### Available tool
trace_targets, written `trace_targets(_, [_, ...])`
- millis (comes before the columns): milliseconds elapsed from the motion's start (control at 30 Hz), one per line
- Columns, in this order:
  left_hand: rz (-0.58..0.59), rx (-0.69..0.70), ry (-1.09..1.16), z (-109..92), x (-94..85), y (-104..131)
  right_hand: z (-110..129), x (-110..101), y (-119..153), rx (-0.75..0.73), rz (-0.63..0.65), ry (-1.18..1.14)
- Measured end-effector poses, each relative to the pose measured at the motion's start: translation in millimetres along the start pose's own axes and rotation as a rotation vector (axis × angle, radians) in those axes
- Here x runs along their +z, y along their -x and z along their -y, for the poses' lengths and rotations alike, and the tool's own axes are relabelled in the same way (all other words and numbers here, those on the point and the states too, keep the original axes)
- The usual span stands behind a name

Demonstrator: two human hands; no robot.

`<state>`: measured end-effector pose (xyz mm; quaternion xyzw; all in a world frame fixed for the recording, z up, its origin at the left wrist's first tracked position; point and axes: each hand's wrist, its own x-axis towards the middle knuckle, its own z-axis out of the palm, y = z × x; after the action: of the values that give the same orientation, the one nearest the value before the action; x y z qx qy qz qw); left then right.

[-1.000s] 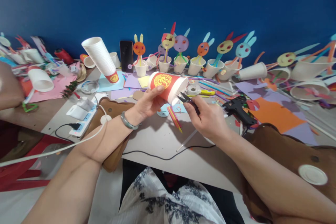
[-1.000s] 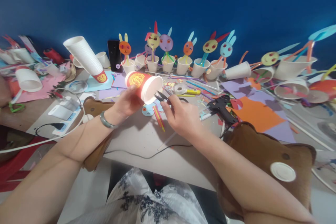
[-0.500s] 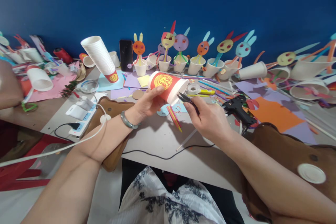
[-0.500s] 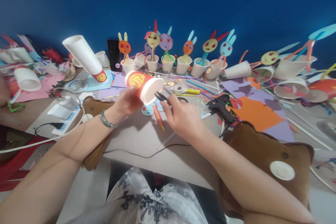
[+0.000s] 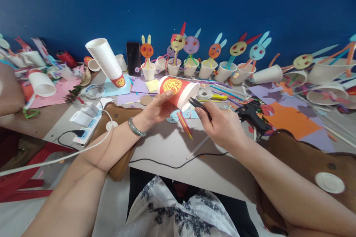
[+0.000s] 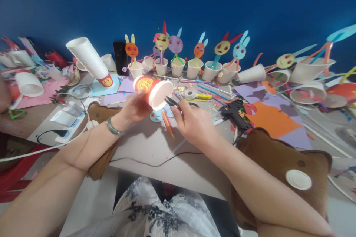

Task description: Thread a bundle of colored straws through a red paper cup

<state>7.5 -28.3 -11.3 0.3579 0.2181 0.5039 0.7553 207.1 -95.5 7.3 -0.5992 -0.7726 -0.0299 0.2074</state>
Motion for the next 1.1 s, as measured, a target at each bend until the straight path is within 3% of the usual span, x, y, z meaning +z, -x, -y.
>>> trace_targets(633, [0.039,0.005,-0.042,1.1,-2.9,0.4,-0.9,1.3,-0.8,0.024,0.057,0.053])
trace_targets(1100, [0.058,0.032,-0.06,0.6,-3.4,-0.6,-4.5,3.7,0.0,-0.037,-0.018,0.005])
